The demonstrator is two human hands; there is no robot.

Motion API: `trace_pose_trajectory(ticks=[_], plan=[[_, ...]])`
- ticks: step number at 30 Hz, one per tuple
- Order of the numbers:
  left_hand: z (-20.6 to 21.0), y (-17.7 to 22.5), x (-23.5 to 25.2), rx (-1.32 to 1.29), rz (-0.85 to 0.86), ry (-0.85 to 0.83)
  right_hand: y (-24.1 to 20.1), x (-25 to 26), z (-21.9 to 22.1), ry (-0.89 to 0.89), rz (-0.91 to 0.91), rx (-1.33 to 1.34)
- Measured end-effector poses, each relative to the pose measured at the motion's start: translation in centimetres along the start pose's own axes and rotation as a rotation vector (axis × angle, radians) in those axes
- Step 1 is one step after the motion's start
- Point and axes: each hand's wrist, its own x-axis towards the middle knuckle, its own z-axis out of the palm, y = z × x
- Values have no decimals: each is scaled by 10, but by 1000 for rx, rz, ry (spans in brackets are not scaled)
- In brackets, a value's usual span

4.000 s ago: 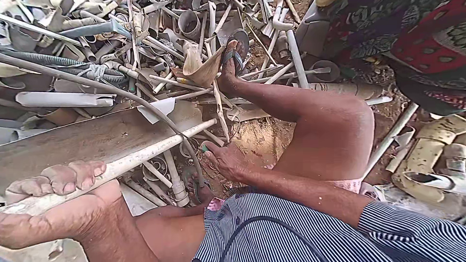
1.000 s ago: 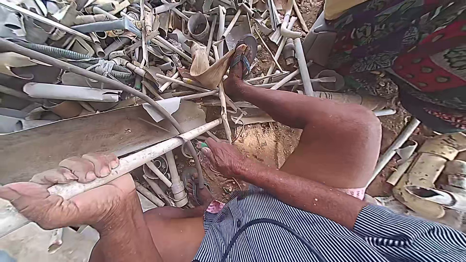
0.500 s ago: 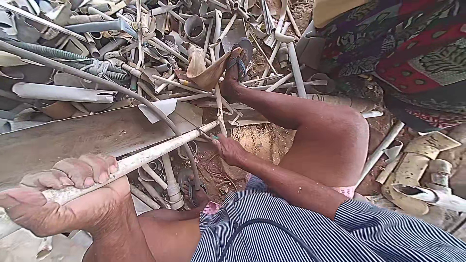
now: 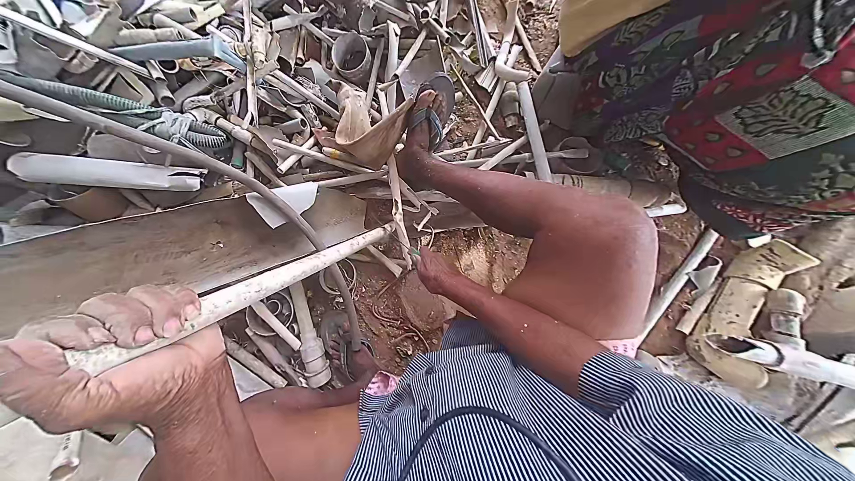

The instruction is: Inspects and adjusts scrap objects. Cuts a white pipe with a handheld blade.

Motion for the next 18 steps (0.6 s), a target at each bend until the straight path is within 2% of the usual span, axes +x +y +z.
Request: trace_pose_trajectory(ticks=[2,3,7,9,10,13,14,16,18], plan=[[-2,-1,5,18,1,13,5,6,-5,-23,72,23],[-4,-1,5,20,-2,22,-2,-3,-3,-24,33,42],[-4,-2,3,15,-25,16,-57,-58,-6,-34,-317,88],[-2,0,2,9,-29,23,-71,-65,-9,-43,-379,55],[-1,0,3,7,-24,31,-63,-55,-5,-25,-355,46],[-4,0,2,21,-26,45,-9,-2,3,0,-77,39],[-4,0,3,29,-24,42,-5,5,0,-5,-24,44],[-3,1,2,45,-33,59,-19,-8,-1,-19,-46,68],[-1,0,2,43,-23,62,-47,-37,-5,-14,-189,81]])
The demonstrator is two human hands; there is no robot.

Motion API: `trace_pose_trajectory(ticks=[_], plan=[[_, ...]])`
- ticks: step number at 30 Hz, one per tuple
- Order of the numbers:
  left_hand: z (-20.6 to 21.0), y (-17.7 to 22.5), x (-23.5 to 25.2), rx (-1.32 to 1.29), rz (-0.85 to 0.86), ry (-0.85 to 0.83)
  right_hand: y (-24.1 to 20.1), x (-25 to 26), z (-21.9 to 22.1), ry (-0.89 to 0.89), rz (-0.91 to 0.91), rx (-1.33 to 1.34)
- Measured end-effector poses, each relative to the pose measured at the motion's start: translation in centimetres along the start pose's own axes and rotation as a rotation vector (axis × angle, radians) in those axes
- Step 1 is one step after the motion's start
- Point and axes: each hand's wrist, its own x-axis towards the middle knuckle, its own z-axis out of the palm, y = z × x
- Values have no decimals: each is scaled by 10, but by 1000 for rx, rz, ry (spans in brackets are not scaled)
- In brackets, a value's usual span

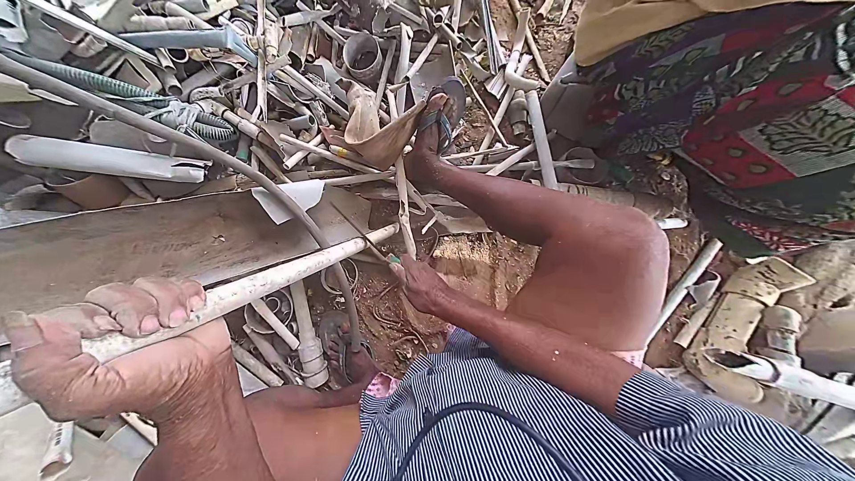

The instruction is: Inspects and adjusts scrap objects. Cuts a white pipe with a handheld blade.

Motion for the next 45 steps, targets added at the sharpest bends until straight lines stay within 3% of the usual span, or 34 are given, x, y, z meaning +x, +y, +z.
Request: trace_pose_trajectory(ticks=[3,5,6,9,11,13,17,19,22,24,30,32,34,37,39,41,45], plan=[[2,1,-3,-14,-6,-16,-46,-34,-1,-58,-191,-5],[2,1,-2,-19,6,-21,-46,-27,-3,-43,-219,-62],[0,1,-2,-18,9,-20,-29,-14,0,-12,-183,-85],[-2,0,-3,-2,17,-1,48,33,0,1,189,-128],[4,0,-1,5,31,-10,56,41,-7,-6,263,-118],[1,-1,-4,6,18,0,34,23,-1,4,175,-56],[0,0,-4,-2,13,-3,-35,-27,1,-39,-190,1],[-1,0,-5,-12,12,-26,-34,-22,1,-27,-211,-30],[-7,1,-5,-8,11,-91,25,23,0,-1,82,-70],[-8,1,-3,-28,17,-146,37,33,-9,-19,184,-78],[-2,3,-6,-62,-9,-234,-54,-51,-9,-78,-257,15],[0,4,-7,-79,-13,-261,-57,-54,-9,-78,-320,-23],[-7,3,-8,-74,-8,-289,-23,-26,1,-28,-236,-18],[-10,2,-5,-89,18,-296,48,26,0,-4,168,-3],[-5,1,-3,-103,30,-316,55,33,-2,-4,278,-7],[-4,2,-3,-82,40,-300,35,15,2,6,180,19],[-6,3,-3,-43,14,-307,-41,-43,0,-67,-240,71]])
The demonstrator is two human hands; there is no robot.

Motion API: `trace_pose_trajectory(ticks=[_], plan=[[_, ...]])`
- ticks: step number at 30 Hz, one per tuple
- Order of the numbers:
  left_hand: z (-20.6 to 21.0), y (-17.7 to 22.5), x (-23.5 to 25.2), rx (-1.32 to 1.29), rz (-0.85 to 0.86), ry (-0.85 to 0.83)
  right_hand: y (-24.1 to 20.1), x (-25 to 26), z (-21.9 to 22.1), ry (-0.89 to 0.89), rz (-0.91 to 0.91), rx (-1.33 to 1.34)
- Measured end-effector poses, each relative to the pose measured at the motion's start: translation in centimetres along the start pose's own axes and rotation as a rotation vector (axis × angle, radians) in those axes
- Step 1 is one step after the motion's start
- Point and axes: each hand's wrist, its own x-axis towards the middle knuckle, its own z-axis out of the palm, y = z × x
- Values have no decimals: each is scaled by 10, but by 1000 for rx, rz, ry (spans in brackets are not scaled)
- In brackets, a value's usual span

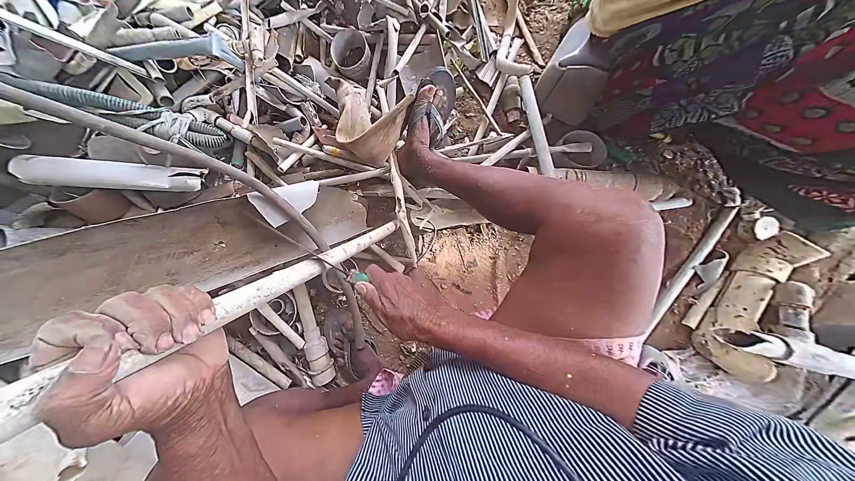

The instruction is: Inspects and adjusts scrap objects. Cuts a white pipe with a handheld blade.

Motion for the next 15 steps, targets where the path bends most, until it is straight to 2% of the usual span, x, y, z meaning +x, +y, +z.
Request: trace_pose_trajectory(ticks=[1,3,4,6,7,8,10,13,15], plan=[[-1,1,1,3,-18,-20,-11,-1,-1,-14,-54,-12],[-4,5,1,10,-60,-45,8,14,4,40,-66,-43],[-5,5,0,1,-67,-29,32,25,5,70,18,-47],[-7,5,-2,-32,-53,12,86,46,-1,84,315,-79],[-5,4,-1,-48,-39,12,103,53,-8,87,430,-82],[-2,2,1,-59,-31,14,106,55,-10,89,471,-76],[0,0,0,-49,-28,55,84,45,-2,95,360,-39],[0,-1,0,-5,-14,104,6,13,3,6,34,16],[2,-2,1,21,-7,133,-22,3,3,-39,-93,-15]])
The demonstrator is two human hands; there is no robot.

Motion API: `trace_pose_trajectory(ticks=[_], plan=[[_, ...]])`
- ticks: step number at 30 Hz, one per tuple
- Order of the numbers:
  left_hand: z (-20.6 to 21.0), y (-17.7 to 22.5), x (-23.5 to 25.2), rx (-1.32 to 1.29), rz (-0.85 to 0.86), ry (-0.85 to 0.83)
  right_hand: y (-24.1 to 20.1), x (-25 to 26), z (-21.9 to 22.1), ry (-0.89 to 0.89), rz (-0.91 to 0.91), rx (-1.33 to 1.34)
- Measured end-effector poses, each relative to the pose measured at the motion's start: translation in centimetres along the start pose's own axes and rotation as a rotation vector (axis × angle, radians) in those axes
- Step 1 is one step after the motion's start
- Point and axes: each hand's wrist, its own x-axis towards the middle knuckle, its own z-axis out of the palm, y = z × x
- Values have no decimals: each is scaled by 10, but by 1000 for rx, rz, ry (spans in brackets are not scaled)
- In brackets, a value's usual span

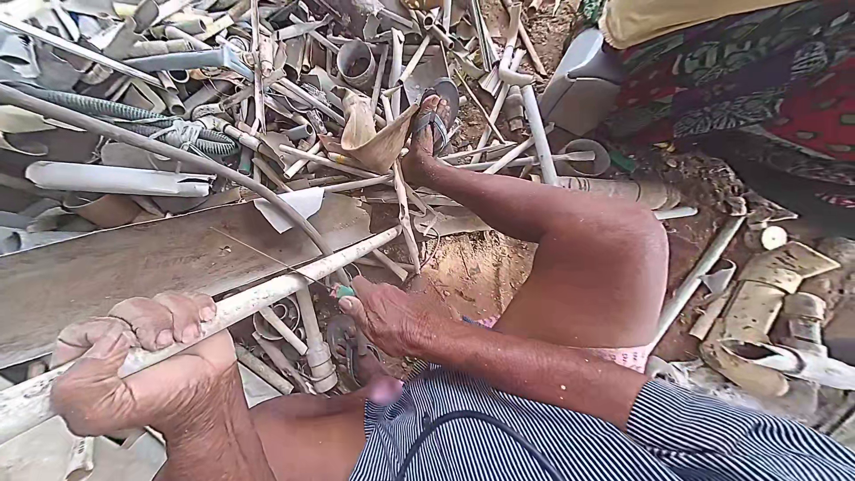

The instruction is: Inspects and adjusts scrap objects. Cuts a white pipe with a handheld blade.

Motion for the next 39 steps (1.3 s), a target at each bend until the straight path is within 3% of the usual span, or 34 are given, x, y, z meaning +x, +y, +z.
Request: trace_pose_trajectory(ticks=[3,5,7,9,13,15,17,20,21,26,28,29,32,34,39], plan=[[-2,1,-2,36,20,72,41,18,4,59,66,-71],[-7,2,-4,59,21,129,107,33,1,85,370,-63],[-6,1,1,64,33,134,138,43,-9,99,554,-53],[-8,0,1,62,24,133,119,34,-2,94,475,-26],[-9,-2,2,38,20,96,19,8,7,2,28,16],[-6,-1,3,43,27,107,0,8,9,-14,-86,-7],[-8,0,0,75,24,161,35,19,13,29,19,-13],[-12,2,-1,119,17,232,118,41,0,89,415,4],[-10,2,1,122,19,223,121,42,-3,94,438,18],[-2,1,2,210,-1,255,3,6,14,-22,-81,47],[2,4,1,214,-17,276,-5,7,13,-28,-122,13],[1,4,0,205,-14,273,11,13,11,2,-53,6],[-8,3,-4,178,-1,282,111,39,2,86,387,-2],[-5,2,1,171,4,293,132,44,-5,100,500,10],[5,0,6,257,-19,408,11,15,15,-1,-27,69]])
